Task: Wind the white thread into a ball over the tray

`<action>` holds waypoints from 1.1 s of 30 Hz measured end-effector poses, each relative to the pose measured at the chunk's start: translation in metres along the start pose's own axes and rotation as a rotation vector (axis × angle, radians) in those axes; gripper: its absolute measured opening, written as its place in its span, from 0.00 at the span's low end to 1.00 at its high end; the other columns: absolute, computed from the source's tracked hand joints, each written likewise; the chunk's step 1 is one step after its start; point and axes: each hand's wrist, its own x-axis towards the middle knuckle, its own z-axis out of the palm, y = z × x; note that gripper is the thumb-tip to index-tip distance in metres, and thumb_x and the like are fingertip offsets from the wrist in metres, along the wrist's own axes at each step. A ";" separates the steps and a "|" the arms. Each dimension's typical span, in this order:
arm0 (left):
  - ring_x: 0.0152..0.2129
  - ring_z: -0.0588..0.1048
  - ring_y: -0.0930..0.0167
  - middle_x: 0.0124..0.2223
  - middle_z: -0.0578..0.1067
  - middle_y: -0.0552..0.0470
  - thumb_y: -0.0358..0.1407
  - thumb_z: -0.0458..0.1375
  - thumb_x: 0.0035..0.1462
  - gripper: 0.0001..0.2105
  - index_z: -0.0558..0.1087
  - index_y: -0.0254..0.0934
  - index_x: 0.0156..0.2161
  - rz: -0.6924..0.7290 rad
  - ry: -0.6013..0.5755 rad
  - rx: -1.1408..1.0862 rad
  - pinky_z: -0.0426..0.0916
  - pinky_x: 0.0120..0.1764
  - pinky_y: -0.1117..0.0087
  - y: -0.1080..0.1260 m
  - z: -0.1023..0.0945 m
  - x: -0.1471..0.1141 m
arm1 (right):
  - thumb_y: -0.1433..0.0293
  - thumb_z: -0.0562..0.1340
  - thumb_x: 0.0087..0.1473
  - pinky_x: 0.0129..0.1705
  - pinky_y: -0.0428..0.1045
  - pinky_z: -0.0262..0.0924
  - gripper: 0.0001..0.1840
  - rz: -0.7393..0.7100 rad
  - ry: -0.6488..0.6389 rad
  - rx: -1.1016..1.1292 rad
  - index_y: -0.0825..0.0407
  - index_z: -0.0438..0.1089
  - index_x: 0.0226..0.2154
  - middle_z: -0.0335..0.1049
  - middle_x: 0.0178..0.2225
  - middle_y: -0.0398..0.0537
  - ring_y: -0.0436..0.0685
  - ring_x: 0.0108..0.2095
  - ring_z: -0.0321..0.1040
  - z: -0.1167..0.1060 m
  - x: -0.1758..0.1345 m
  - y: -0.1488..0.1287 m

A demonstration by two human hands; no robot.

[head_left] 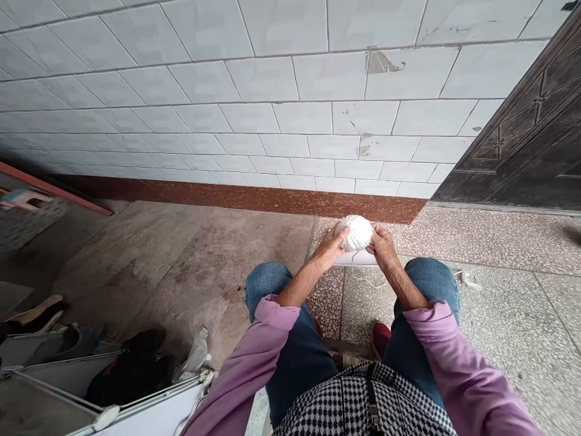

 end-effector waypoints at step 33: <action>0.56 0.75 0.56 0.57 0.78 0.40 0.45 0.79 0.36 0.42 0.72 0.37 0.58 0.314 0.259 0.360 0.69 0.58 0.59 0.006 -0.007 0.011 | 0.51 0.62 0.62 0.29 0.47 0.52 0.22 -0.185 -0.387 -0.628 0.51 0.74 0.29 0.63 0.21 0.41 0.52 0.23 0.57 0.009 -0.038 -0.005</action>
